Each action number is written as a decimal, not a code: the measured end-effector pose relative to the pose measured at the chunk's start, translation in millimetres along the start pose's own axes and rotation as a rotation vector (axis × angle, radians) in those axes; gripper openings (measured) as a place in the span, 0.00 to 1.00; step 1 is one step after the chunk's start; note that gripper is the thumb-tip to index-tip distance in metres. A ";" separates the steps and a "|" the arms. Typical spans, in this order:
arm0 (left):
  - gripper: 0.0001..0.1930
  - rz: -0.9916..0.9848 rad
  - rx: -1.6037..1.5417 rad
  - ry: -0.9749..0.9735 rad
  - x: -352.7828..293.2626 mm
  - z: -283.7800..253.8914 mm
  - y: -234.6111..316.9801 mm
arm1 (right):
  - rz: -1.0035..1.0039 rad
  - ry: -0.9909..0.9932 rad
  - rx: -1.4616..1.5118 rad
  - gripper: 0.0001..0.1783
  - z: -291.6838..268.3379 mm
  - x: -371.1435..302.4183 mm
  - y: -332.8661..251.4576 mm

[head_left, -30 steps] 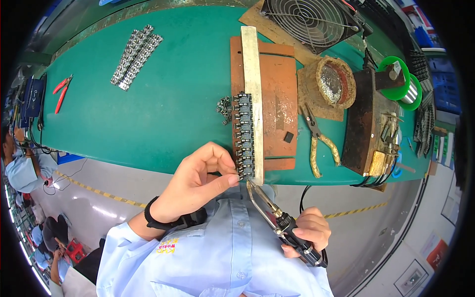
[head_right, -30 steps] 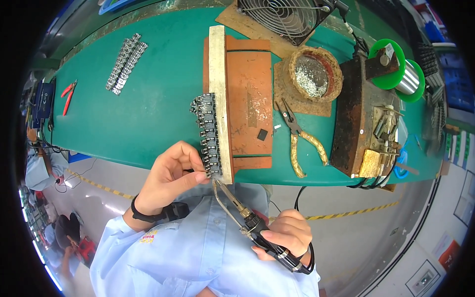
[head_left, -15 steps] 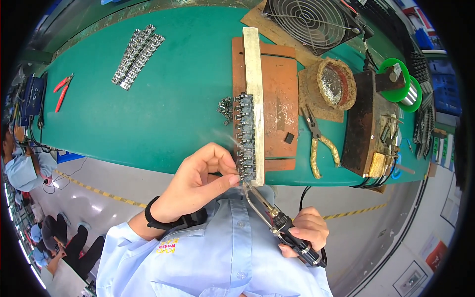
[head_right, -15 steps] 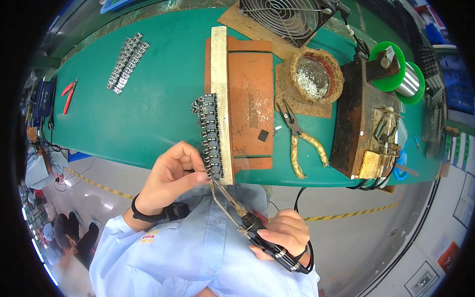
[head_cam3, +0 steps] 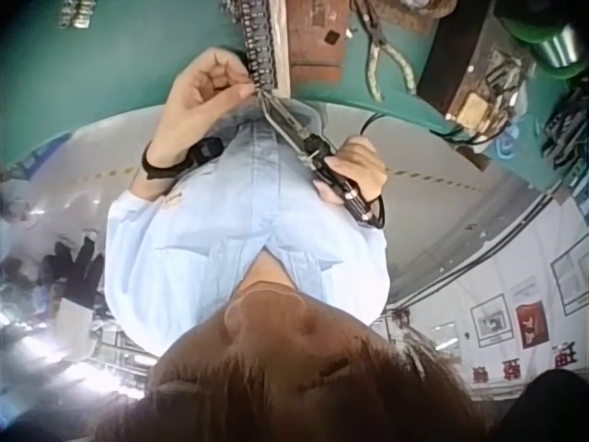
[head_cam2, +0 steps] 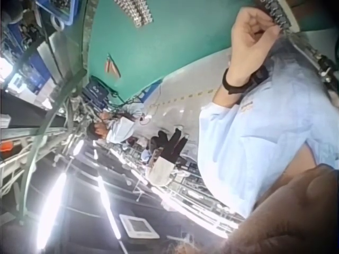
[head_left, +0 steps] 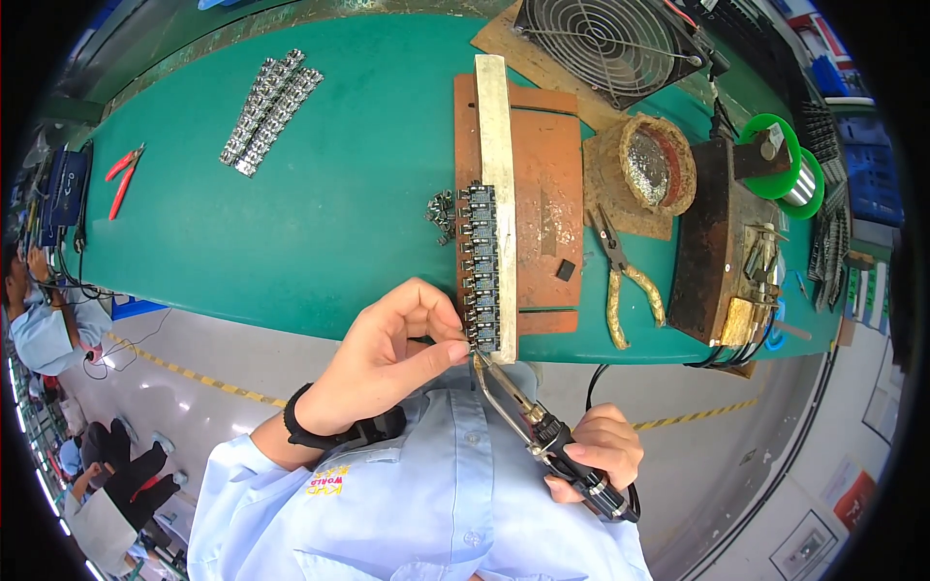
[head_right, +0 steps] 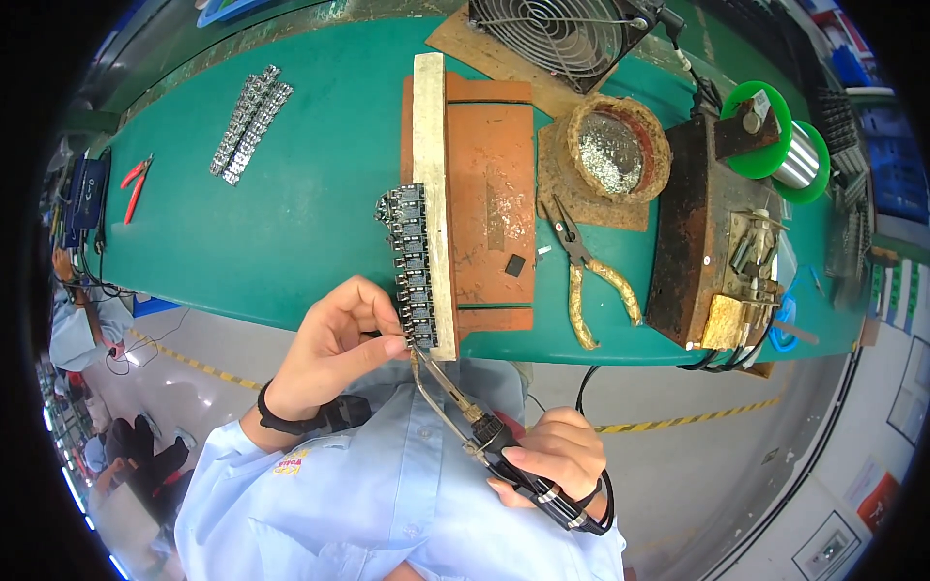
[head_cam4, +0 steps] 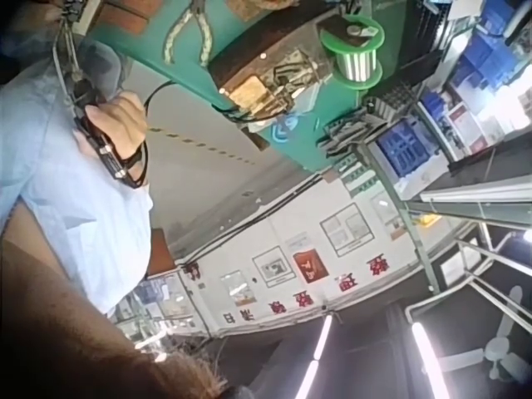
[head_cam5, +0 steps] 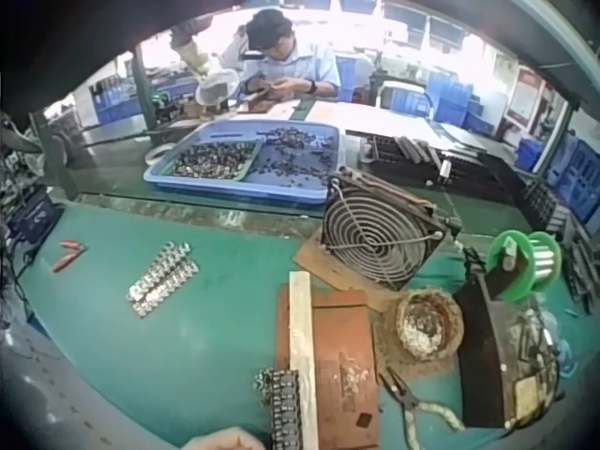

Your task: The person picks up a circuit board and places it onto a wooden block. They pick up a small component by hand, place it onto the circuit board, and use a soldering iron to solder the connection, repeating this process for multiple components before starting on a new board.

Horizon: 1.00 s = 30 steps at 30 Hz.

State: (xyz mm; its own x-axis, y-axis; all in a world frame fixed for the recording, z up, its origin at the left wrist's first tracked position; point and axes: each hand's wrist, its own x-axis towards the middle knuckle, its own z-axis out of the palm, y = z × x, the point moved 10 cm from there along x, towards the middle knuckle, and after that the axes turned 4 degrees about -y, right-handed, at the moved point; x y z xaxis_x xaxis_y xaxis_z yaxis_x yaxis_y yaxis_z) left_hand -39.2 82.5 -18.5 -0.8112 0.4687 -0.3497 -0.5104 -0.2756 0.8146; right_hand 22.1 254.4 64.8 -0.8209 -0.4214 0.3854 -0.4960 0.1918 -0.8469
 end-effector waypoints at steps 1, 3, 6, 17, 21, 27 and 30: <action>0.08 -0.005 -0.007 0.002 0.0 0.1 -0.1 | 0.002 0.000 -0.001 0.22 0.1 0.5 -0.1; 0.08 -0.010 -0.014 0.004 0.0 0.1 -0.7 | 0.004 0.000 -0.002 0.22 0.1 0.6 0.1; 0.08 -0.010 -0.020 0.003 -0.1 0.3 -0.9 | -0.002 -0.002 0.006 0.23 0.2 0.8 -0.2; 0.08 -0.010 -0.016 0.004 -0.6 -0.7 0.1 | -0.012 0.360 0.012 0.23 -31.5 -16.9 17.0; 0.08 -0.006 -0.007 -0.001 -0.5 2.2 1.0 | 0.310 0.588 -0.012 0.31 -43.5 -8.9 48.3; 0.08 -0.036 0.012 0.008 -1.0 -2.5 -1.6 | 0.502 0.652 -0.226 0.33 -55.1 10.6 68.9; 0.08 -0.024 0.033 0.008 -0.6 -1.4 0.7 | 0.522 0.631 -0.231 0.33 -49.8 10.2 71.2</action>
State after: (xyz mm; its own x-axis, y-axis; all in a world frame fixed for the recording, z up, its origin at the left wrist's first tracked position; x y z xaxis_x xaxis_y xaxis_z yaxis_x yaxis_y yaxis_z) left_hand -39.4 80.8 -18.5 -0.8010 0.4683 -0.3731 -0.5204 -0.2365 0.8205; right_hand -35.6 307.9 26.7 -0.9306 0.3311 0.1564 0.0009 0.4292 -0.9032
